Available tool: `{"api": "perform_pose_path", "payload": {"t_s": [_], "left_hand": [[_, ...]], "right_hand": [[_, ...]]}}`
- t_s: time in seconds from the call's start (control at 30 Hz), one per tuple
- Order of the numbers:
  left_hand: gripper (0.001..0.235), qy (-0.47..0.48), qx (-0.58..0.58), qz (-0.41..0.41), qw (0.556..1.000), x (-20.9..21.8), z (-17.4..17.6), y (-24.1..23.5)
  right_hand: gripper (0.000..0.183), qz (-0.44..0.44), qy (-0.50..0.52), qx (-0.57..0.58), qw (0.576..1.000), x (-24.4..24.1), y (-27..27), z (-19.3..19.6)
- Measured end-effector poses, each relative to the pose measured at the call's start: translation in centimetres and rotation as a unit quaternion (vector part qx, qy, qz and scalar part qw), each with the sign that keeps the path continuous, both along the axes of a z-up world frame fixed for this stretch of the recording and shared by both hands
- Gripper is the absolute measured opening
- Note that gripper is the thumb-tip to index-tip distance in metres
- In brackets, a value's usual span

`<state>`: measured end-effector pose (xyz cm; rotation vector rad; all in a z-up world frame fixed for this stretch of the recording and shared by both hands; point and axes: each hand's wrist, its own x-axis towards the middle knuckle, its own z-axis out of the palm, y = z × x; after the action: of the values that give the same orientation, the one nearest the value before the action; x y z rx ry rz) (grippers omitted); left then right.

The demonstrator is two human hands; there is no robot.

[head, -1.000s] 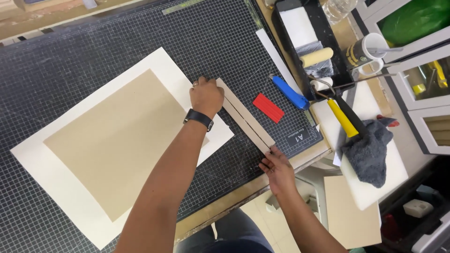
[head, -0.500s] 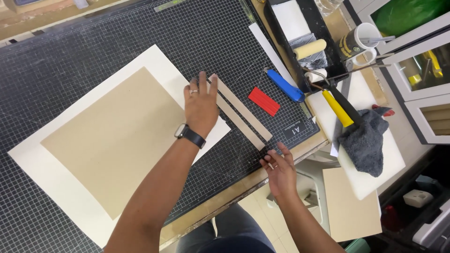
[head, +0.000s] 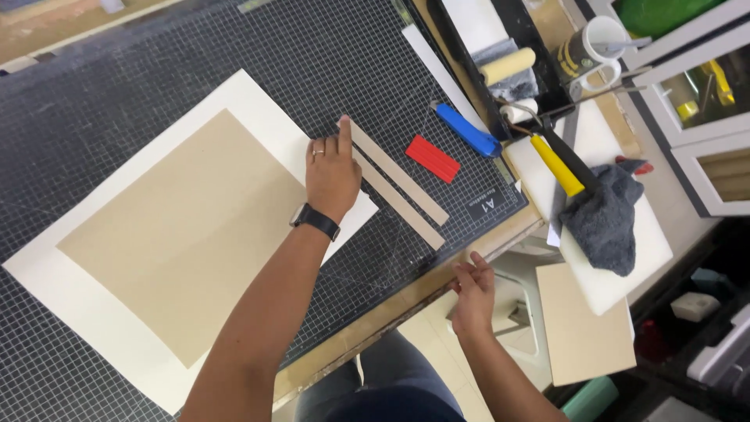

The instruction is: The person aligns and adheres two narrow strips of mounting tape to the edges of a beige paper sheet on a white mat board. They then flip the assembly and use a red plastic squeegee to smooth the surface, pressing the paper firmly onto the board.

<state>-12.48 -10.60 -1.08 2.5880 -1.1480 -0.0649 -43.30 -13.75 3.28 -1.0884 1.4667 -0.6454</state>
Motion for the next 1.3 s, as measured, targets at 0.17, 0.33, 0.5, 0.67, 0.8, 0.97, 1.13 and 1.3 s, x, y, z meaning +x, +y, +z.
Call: {"api": "perform_pose_path", "payload": {"t_s": [0.17,0.33,0.5,0.67,0.8,0.97,1.13,1.3], "left_hand": [[0.071,0.074,-0.03,-0.075,0.994,-6.2,3.6,1.9],[0.068,0.085,-0.003,-0.119,0.989,-9.4,5.3,4.0],[0.075,0.071,-0.023,-0.189,0.979,-10.4,9.9,3.1],[0.093,0.18,-0.037,-0.402,0.897,-16.6,6.0,-1.4],[0.087,0.166,-0.029,-0.469,0.867,-18.7,7.6,-2.8],[0.089,0.15,-0.082,-0.454,0.875,-19.1,9.1,-4.3],[0.101,0.241,-0.245,-0.374,0.861,-17.6,15.3,-2.1],[0.088,0.521,-0.451,-0.22,0.69,-13.7,22.1,2.5]], "right_hand": [[0.055,-0.053,0.014,0.017,0.998,-1.4,-0.3,1.3],[0.055,-0.118,0.03,0.047,0.992,-5.9,-2.5,-2.2],[0.051,-0.135,-0.032,0.053,0.989,-5.9,-2.7,-1.6],[0.047,-0.127,-0.045,0.017,0.991,-5.5,-1.4,1.6],[0.042,-0.111,-0.075,-0.022,0.991,-4.5,-0.2,5.8],[0.037,-0.073,-0.075,-0.128,0.986,-5.5,-0.4,6.3],[0.033,0.062,-0.03,-0.275,0.959,-5.3,-2.4,6.9],[0.037,0.162,-0.146,-0.32,0.922,-1.9,-3.4,7.0]]}}
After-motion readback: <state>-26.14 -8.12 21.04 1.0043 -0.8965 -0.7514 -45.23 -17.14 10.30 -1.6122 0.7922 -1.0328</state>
